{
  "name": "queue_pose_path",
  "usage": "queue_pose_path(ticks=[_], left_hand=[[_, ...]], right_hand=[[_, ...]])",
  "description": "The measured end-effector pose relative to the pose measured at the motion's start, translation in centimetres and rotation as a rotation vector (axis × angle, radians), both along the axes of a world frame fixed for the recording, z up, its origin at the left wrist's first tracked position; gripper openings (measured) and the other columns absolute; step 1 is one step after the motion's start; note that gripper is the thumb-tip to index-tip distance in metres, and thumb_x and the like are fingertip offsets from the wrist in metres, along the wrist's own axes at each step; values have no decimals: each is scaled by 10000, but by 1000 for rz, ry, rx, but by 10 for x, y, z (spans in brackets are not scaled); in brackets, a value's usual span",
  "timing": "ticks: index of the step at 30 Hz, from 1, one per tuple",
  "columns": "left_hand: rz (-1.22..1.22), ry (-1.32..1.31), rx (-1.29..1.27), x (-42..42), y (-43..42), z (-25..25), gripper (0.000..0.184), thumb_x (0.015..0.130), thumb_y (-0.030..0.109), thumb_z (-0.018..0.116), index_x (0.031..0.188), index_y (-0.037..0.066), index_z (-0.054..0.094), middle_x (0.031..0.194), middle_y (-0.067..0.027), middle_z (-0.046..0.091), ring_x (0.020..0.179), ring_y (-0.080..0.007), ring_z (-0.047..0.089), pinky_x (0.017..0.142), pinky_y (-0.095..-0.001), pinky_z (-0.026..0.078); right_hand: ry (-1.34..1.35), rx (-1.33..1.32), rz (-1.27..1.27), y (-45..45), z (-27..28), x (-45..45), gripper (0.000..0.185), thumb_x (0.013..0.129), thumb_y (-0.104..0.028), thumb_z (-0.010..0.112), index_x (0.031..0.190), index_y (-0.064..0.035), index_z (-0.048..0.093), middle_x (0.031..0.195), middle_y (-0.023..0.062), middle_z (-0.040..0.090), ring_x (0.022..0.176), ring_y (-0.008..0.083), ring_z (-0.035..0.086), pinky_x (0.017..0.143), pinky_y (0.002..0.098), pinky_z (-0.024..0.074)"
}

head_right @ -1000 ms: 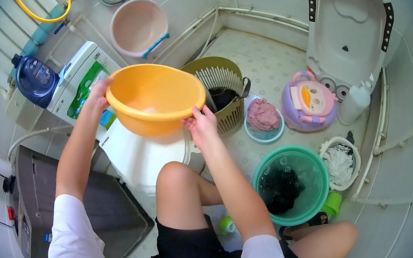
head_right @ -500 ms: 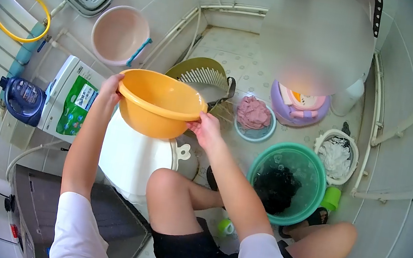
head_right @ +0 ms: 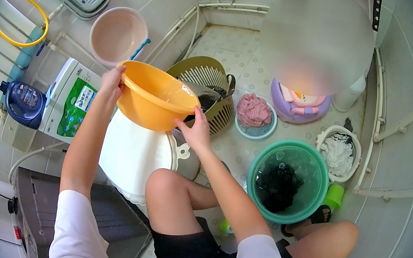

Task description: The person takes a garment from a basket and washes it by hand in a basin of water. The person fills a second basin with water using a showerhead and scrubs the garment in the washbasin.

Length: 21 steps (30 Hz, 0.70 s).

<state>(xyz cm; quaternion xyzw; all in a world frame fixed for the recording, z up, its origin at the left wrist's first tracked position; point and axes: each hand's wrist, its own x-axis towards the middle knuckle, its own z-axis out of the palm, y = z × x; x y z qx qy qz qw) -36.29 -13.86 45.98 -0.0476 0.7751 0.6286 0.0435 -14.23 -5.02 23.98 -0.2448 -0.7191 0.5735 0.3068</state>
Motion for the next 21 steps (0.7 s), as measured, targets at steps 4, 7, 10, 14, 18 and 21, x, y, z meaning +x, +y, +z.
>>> queue_pose_path(ticks=[4,7,10,14,18,21], left_hand=[[-76,77,-59,11,13,10,182,931,142,654,1005,-22,621,804,-83,620,567,-171,562,511,-309,475],[-135,204,-108,32,30,24,196,920,176,680,961,-7,623,775,-77,628,553,-167,570,496,-308,469],[-174,371,-292,41,48,33,219,913,215,702,936,11,625,757,-73,635,575,-159,587,509,-307,474],[-229,571,-537,43,65,35,283,900,266,716,969,0,644,803,-82,679,652,-170,661,564,-319,534],[-279,746,-764,58,86,33,340,853,330,718,970,15,664,808,-124,706,744,-264,702,671,-402,552],[-307,846,-902,88,105,28,324,845,352,691,962,51,671,846,-165,720,813,-364,702,771,-468,547]], right_hand=[[-79,-98,58,10,8,-6,675,877,-410,743,1353,16,522,1277,261,621,1187,399,599,998,451,479],[-128,-150,123,8,11,-10,557,919,-360,702,1306,11,551,1164,240,681,1092,405,647,924,459,514],[-87,-183,163,-2,15,-18,491,952,-327,660,1296,7,553,1113,235,695,1045,414,657,881,471,520],[-60,-185,159,-18,14,-32,436,970,-301,625,1281,-2,559,1074,243,696,1010,429,655,850,487,519],[-110,-102,191,-31,10,-40,381,988,-298,576,1249,-22,572,1016,233,705,993,427,656,844,505,509],[-212,-17,234,-37,7,-48,360,998,-308,530,1234,-39,573,988,219,709,977,424,657,847,530,491]])
